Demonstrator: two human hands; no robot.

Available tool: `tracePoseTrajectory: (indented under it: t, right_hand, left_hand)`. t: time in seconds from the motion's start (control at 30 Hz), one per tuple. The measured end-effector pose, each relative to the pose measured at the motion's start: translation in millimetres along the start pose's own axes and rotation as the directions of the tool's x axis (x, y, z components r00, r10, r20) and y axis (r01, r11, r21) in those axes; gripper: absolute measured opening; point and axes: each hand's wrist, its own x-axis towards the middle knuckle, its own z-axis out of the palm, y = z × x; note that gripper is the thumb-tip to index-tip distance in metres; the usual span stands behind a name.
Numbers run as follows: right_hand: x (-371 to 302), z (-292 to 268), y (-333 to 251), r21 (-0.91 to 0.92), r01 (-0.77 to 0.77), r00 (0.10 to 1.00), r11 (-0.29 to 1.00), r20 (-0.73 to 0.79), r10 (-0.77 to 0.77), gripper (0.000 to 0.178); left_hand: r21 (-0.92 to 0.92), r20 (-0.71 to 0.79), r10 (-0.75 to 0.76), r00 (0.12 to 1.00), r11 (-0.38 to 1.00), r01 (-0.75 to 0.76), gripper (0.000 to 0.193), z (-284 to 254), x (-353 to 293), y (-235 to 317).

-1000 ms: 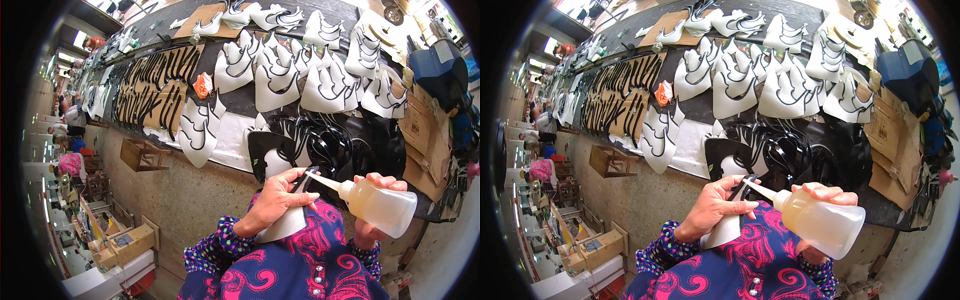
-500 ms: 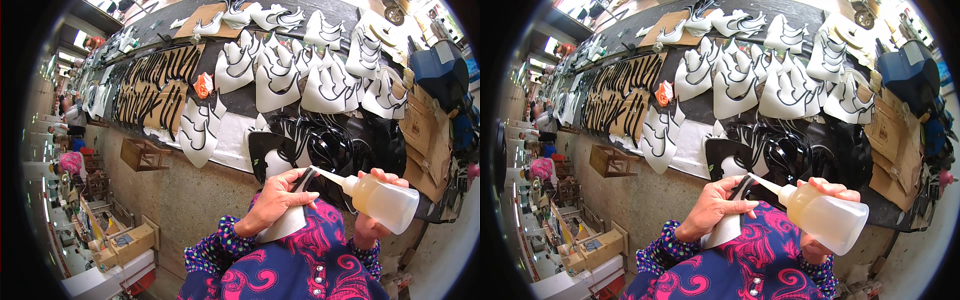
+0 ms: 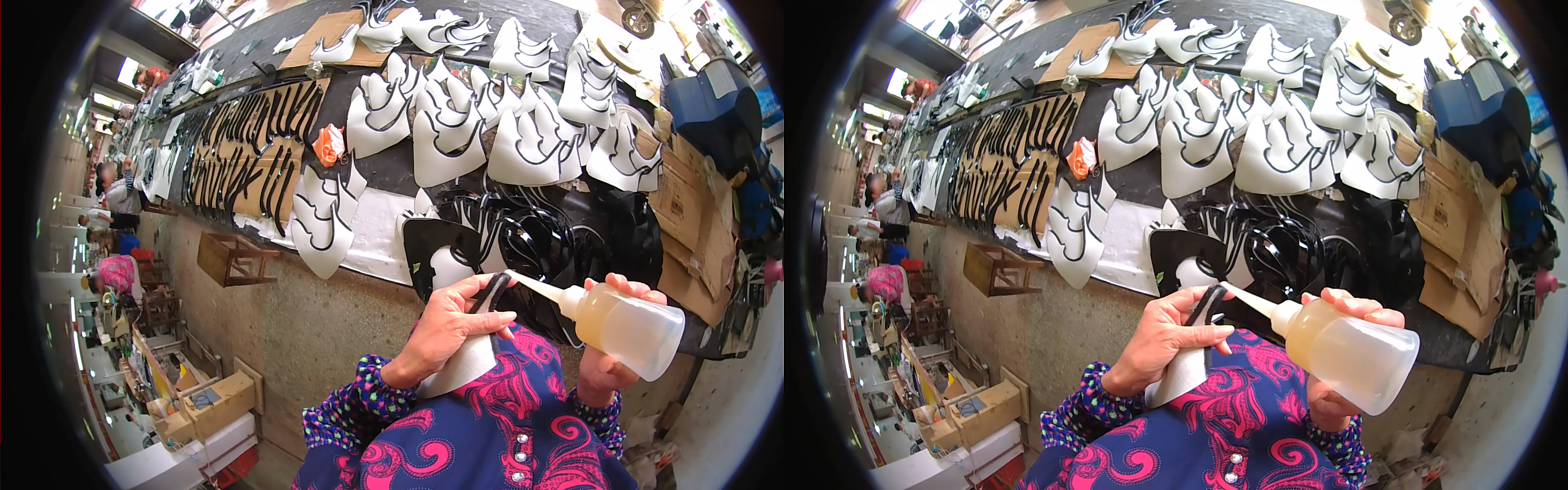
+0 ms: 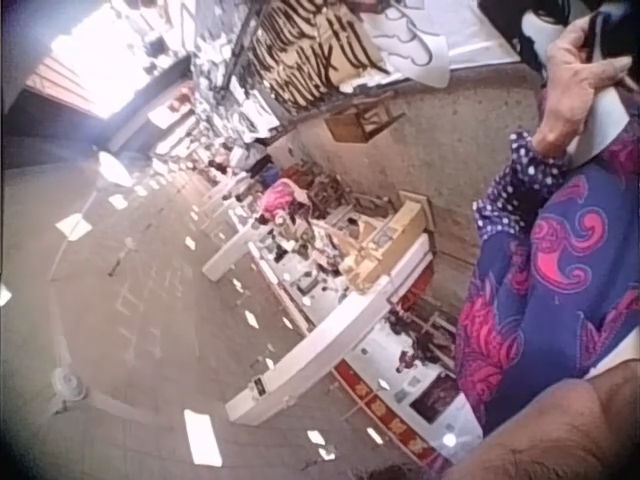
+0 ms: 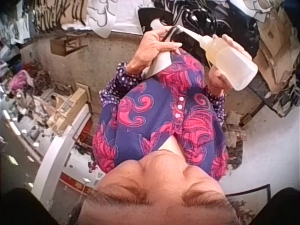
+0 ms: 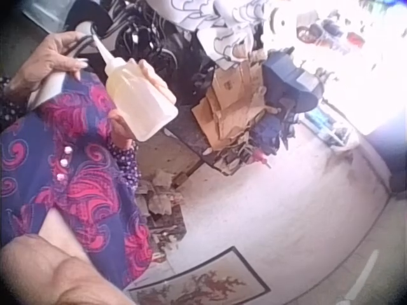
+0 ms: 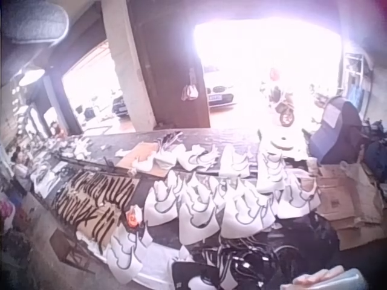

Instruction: Applying glue to shoe upper components and organizing them on the workbench.

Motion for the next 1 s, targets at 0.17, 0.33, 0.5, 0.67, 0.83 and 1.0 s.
tracePoseTrajectory:
  t: [0.17, 0.33, 0.5, 0.67, 0.83, 1.0]
  right_hand:
    - [-0.7, 3.2, -1.1, -0.014, -0.024, 1.000, 1.000, 0.012, 0.024, 0.075]
    - [-2.6, -0.3, -3.8, -0.074, -0.027, 0.996, 0.997, -0.082, 0.021, 0.074]
    - [-2.2, 0.5, 0.4, 0.032, 0.006, 1.000, 0.999, 0.024, -0.006, 0.076]
    - [-3.0, 2.0, 1.4, 0.002, 0.008, 0.998, 1.000, 0.064, -0.008, 0.076]
    - [-7.0, -0.2, -5.5, -0.112, -0.045, 0.994, 0.993, -0.099, 0.033, 0.076]
    - [-7.9, -2.1, -4.3, -0.051, 0.008, 0.998, 0.999, -0.056, -0.011, 0.076]
  left_hand:
    - [-0.019, -0.019, -0.003, 1.000, 1.000, 0.003, 0.041, 3.7, -0.2, 2.4]
    - [-0.020, -0.032, 0.015, 0.999, 1.000, -0.016, 0.039, 3.8, -2.0, 3.2]
    - [-0.018, -0.016, 0.013, 1.000, 1.000, -0.013, 0.038, 4.1, -1.7, 0.4]
    - [-0.017, -0.024, 0.022, 0.999, 1.000, -0.023, 0.037, 3.6, -3.8, -1.3]
    - [-0.004, -0.036, 0.030, 0.999, 1.000, -0.030, 0.036, 4.8, -5.5, -0.1]
    - [-0.002, -0.039, 0.021, 0.999, 1.000, -0.021, 0.036, 3.1, -7.7, -0.4]
